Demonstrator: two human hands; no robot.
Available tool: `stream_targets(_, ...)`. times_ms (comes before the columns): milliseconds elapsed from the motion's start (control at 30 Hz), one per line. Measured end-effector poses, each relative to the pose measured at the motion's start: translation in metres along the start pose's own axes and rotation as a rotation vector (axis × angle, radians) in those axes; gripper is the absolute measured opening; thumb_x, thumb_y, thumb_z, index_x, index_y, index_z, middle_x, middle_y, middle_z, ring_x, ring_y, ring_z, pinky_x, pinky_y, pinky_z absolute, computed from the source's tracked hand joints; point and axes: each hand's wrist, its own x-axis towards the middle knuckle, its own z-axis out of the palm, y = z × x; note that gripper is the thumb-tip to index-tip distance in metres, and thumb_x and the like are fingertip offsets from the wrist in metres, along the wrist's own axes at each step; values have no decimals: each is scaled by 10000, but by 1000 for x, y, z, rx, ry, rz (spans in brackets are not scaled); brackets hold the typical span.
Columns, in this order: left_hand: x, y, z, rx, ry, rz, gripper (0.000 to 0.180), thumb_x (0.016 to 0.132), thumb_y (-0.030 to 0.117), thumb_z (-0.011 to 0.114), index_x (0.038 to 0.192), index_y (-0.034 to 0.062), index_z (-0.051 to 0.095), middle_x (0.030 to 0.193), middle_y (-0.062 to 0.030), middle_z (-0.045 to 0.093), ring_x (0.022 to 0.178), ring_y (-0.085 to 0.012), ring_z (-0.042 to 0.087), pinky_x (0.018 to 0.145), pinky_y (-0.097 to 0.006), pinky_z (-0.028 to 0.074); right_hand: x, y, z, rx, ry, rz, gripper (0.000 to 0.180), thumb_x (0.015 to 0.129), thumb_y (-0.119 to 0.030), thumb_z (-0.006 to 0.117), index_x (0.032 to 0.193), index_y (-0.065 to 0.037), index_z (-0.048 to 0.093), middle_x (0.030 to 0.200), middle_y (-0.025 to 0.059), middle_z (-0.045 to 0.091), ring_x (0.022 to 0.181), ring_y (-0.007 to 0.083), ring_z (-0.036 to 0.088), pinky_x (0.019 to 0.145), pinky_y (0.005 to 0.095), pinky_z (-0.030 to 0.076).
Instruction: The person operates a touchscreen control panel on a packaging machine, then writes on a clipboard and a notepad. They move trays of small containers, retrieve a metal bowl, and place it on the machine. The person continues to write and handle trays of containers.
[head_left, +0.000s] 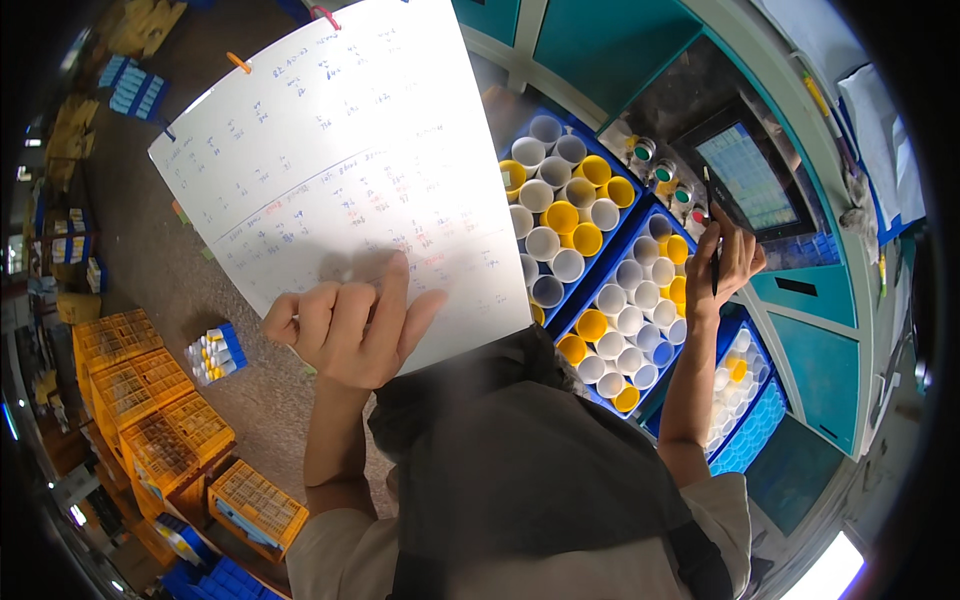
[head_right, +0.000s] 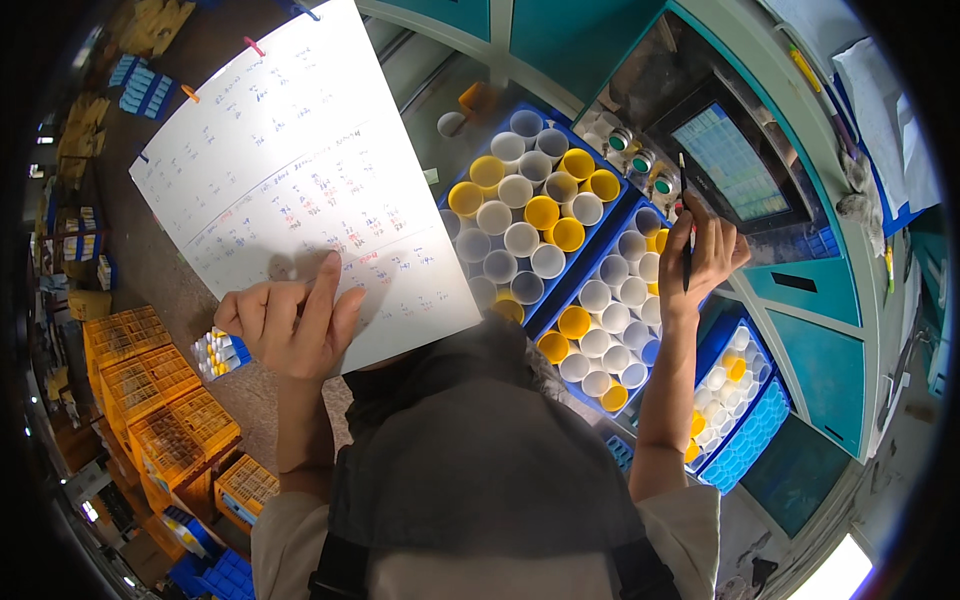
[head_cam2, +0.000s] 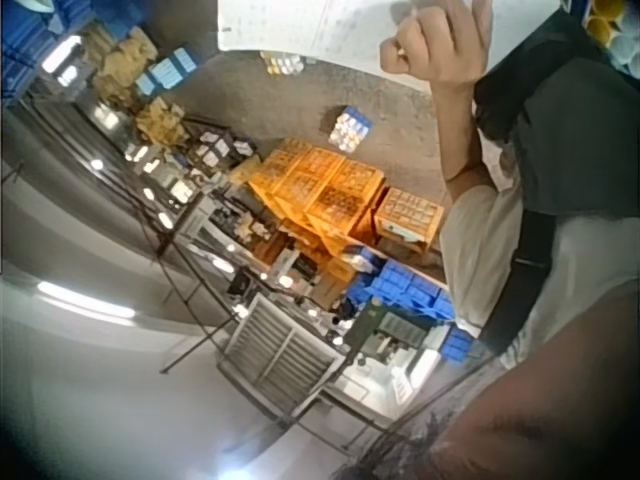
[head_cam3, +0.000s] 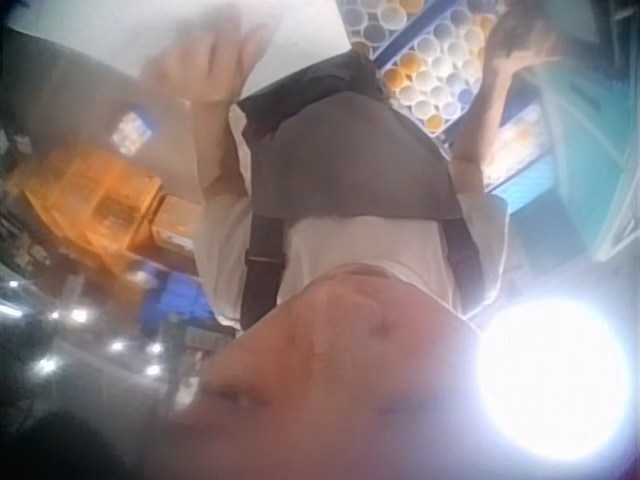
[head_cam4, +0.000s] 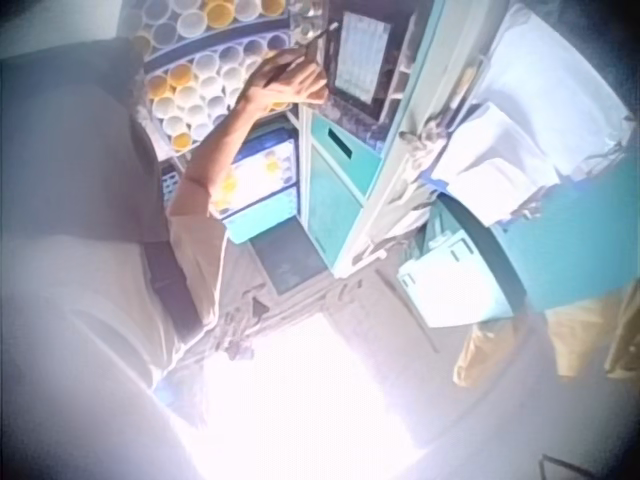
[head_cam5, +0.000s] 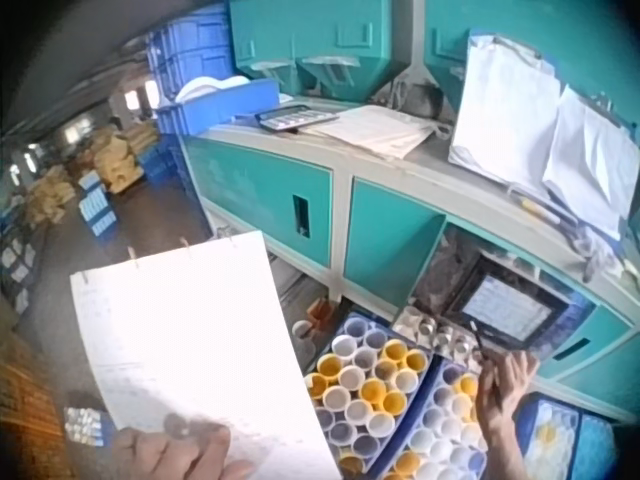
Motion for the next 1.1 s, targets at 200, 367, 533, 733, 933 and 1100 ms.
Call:
stream_targets(200, 1, 0, -1, -10, -8, -3, 367, 874, 504, 773, 885, 140, 820, 673, 77, 474, 771, -137, 436, 806, -402, 273, 1, -4, 2, 3, -9, -2, 176, 932, -105, 671, 1089, -98, 751, 963, 28, 740, 913, 188, 651, 956, 359, 355)
stream_targets(367, 1, 0, 0, -21, -6, -2, 372, 862, 499, 787, 887, 130, 817, 681, 73, 487, 764, -138, 435, 801, -404, 272, -1, -6, 4, 17, -1, -6, 179, 931, -108, 677, 1093, -98, 754, 953, 36, 734, 911, 193, 650, 956, 363, 360)
stream_targets(533, 1, 0, 0, -24, -8, 0, 375, 855, 494, 795, 881, 120, 813, 677, 70, 490, 762, -138, 435, 790, -406, 271, -4, -3, 1, 14, -21, 21, 180, 931, -106, 680, 1095, -94, 754, 944, 24, 739, 910, 186, 651, 957, 355, 363)
stream_targets(733, 2, -2, 6, -32, 57, 24, 374, 852, 485, 799, 865, 111, 805, 656, 62, 486, 740, -138, 431, 776, -404, 274, -10, 3, 1, 17, 2, 31, 188, 936, -98, 671, 1103, -90, 756, 934, 20, 744, 916, 189, 655, 952, 356, 373)
stream_targets(933, 2, -1, 6, -35, 69, 26, 359, 837, 464, 812, 848, 106, 800, 641, 55, 484, 711, -139, 422, 769, -396, 272, -15, 5, 1, 20, -1, 42, 188, 939, -87, 664, 1102, -93, 758, 932, 32, 743, 916, 205, 653, 945, 360, 384)
stream_targets(1100, 1, 0, 5, -42, 51, 9, 341, 825, 444, 821, 836, 104, 799, 628, 52, 476, 696, -139, 422, 776, -393, 273, -18, 4, 0, 19, -16, 57, 179, 942, -87, 662, 1091, -96, 761, 935, 38, 740, 913, 216, 645, 944, 361, 384)
